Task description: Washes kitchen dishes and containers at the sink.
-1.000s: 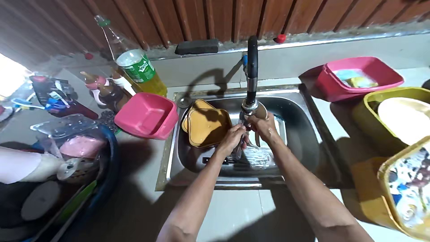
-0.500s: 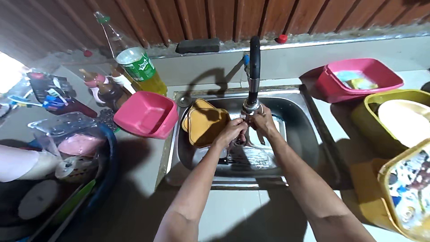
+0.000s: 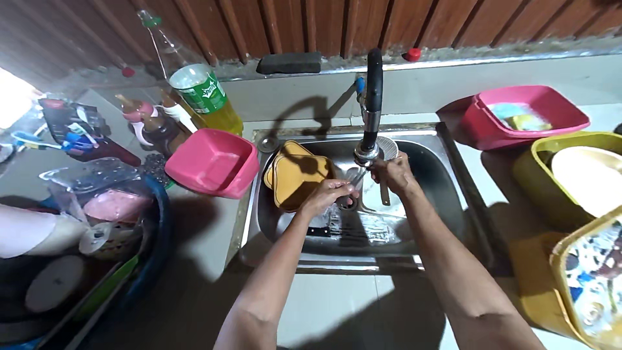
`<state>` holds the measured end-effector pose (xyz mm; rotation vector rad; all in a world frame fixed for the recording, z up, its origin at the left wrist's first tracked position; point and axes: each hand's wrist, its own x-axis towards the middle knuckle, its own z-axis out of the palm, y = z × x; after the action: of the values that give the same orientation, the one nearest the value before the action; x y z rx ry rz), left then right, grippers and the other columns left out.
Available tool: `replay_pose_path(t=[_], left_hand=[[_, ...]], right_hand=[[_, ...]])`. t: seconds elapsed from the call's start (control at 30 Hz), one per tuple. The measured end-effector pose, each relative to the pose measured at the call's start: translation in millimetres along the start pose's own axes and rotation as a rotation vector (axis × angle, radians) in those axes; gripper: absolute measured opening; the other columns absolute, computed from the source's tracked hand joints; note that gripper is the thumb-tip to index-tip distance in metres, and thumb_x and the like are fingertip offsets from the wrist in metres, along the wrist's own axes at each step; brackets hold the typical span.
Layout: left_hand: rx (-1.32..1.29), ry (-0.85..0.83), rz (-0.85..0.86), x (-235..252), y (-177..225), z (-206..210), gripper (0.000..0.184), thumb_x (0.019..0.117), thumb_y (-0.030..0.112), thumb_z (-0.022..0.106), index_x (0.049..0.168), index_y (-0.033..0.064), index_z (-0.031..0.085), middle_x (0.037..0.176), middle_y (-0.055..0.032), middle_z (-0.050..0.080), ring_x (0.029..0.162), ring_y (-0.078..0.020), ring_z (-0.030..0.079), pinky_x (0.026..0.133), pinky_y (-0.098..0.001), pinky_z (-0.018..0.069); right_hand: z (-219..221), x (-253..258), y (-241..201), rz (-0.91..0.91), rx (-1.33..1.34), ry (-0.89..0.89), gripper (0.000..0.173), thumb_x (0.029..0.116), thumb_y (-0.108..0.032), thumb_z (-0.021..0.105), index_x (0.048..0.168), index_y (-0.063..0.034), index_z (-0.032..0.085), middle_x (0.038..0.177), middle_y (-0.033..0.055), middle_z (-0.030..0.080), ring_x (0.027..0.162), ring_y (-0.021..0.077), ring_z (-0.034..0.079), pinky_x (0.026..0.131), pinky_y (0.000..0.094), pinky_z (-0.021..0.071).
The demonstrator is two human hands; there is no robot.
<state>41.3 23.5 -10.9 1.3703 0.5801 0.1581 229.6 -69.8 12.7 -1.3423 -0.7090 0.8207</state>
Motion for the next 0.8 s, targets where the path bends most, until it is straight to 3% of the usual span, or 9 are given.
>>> replay_pose_path(t=[0.17,0.3,0.43,0.5,0.53,0.6,0.67,0.73,0.8], left_hand=[[-0.014,-0.093,-0.015,-3,7,4,0.030,0.0986,-0.003,0.058,0.128,-0.0045,0.060,0.105,-0.0106,0.073,0.089,-0.0134,0.070,0.081,-0.0280,0.0568],[-0.105,-0.008,0.060,9,7,19,0.023,0.1095,0.013,0.043,0.127,0.0009,0.053,0.093,-0.0091,0.066,0.074,-0.0162,0.065,0.072,-0.0324,0.0579],[-0.086,0.170,0.009,12,4,25,0.015,0.1084,0.019,0.048,0.115,0.0075,0.056,0.070,0.0009,0.049,0.050,-0.0064,0.044,0.048,-0.0199,0.0418],[-0.012,0.196,0.006,10,2,23,0.020,0.1059,0.022,0.056,0.121,0.0086,0.056,0.071,0.0004,0.047,0.050,-0.0060,0.040,0.046,-0.0203,0.0374],[0.038,0.211,0.005,9,2,23,0.023,0.1055,0.023,0.058,0.123,0.0085,0.056,0.074,-0.0011,0.048,0.050,-0.0064,0.039,0.046,-0.0212,0.0362],[0.125,0.245,-0.016,7,4,22,0.028,0.1082,0.027,0.052,0.128,0.0081,0.057,0.079,-0.0038,0.049,0.053,-0.0091,0.041,0.048,-0.0240,0.0383],[0.129,0.283,-0.035,6,6,24,0.032,0.1118,0.028,0.042,0.127,0.0052,0.058,0.074,-0.0028,0.046,0.052,-0.0104,0.042,0.049,-0.0250,0.0405],[0.081,0.325,-0.083,6,8,24,0.030,0.1131,0.025,0.037,0.118,0.0028,0.056,0.072,-0.0020,0.050,0.049,-0.0075,0.043,0.047,-0.0214,0.0418],[0.056,0.342,-0.122,4,9,20,0.029,0.1126,0.023,0.038,0.114,0.0011,0.056,0.076,-0.0036,0.055,0.052,-0.0081,0.048,0.051,-0.0218,0.0459]], right_hand=[[2,-2,-2,0.051,0.037,-0.005,0.010,0.0933,0.000,0.061,0.099,-0.0075,0.062,0.062,0.0024,0.063,0.043,0.0090,0.055,0.039,0.0240,0.0487],[15,-4,7,0.056,0.084,-0.075,0.008,0.0945,-0.001,0.060,0.097,-0.0062,0.065,0.062,0.0034,0.064,0.041,0.0077,0.051,0.038,0.0230,0.0444],[17,-5,11,0.092,0.133,-0.168,0.042,0.1085,-0.041,0.035,0.102,-0.0100,0.062,0.060,0.0026,0.061,0.039,0.0083,0.050,0.035,0.0233,0.0439],[19,-9,5,0.165,0.089,-0.160,0.078,0.0981,-0.078,0.014,0.107,-0.0155,0.060,0.062,-0.0002,0.057,0.043,0.0080,0.048,0.040,0.0236,0.0428],[19,-9,5,0.185,0.111,-0.134,0.088,0.0928,-0.084,0.006,0.111,-0.0169,0.060,0.064,-0.0012,0.057,0.045,0.0075,0.047,0.041,0.0231,0.0417],[20,-10,9,0.204,0.135,-0.082,0.079,0.1016,-0.071,0.007,0.126,-0.0165,0.058,0.076,-0.0005,0.061,0.051,0.0072,0.047,0.046,0.0234,0.0408],[28,-11,14,0.187,0.122,-0.037,0.040,0.1105,-0.040,0.030,0.132,-0.0158,0.053,0.085,0.0001,0.066,0.053,0.0044,0.049,0.048,0.0210,0.0417],[32,-13,19,0.162,0.176,-0.035,0.035,0.1043,-0.011,0.052,0.140,-0.0101,0.050,0.099,0.0047,0.068,0.071,0.0087,0.061,0.064,0.0284,0.0534],[39,-14,20,0.163,0.225,0.008,0.027,0.0989,-0.001,0.058,0.125,-0.0063,0.055,0.094,0.0047,0.067,0.075,0.0111,0.063,0.067,0.0315,0.0560]])
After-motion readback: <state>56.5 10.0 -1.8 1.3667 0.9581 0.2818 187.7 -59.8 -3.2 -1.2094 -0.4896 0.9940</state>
